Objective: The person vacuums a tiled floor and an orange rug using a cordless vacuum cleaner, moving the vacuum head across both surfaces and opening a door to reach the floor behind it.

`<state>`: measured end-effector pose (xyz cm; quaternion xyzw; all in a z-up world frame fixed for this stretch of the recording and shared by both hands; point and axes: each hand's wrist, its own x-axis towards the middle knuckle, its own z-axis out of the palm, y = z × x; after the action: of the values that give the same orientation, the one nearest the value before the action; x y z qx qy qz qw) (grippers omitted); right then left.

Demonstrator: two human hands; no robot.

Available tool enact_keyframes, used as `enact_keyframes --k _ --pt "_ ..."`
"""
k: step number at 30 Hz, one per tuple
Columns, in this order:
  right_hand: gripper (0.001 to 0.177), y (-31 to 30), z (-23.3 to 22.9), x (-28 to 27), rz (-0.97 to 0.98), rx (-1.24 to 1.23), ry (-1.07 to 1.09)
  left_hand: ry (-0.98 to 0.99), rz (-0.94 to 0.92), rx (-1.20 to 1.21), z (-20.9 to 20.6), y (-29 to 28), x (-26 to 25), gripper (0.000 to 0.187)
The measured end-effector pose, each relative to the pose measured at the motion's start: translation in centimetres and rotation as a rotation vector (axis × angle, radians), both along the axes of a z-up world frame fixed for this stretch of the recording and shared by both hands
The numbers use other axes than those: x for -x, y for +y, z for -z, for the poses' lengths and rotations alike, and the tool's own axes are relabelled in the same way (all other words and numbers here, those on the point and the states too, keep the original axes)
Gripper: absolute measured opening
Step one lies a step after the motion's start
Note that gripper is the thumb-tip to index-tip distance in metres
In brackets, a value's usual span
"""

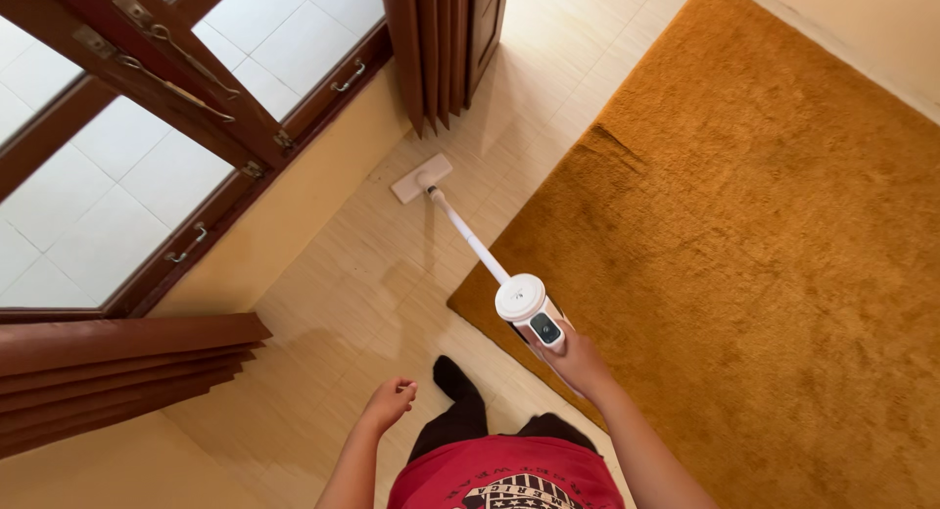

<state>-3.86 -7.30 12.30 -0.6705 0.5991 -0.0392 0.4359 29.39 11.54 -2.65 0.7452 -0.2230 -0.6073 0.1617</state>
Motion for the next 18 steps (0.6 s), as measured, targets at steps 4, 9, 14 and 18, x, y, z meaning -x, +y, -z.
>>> enact_keyframes --k 4,9,14,18 --pt "0.044 3.1 -0.4 5.4 -0.011 0.019 -0.099 0.015 -0.015 0.05 -0.1 1.1 4.0 0.039" --pt "0.045 6.6 -2.4 12.2 -0.029 -0.039 0.057 0.06 -0.014 0.077 0.1 3.3 10.6 0.038" --pt "0.042 10.2 -5.7 17.8 0.024 -0.036 0.048 0.055 0.026 0.061 0.5 5.7 17.5 0.037" --pt "0.04 12.2 -7.0 21.4 -0.008 -0.023 0.071 0.086 0.008 0.105 0.6 7.3 21.3 0.035"
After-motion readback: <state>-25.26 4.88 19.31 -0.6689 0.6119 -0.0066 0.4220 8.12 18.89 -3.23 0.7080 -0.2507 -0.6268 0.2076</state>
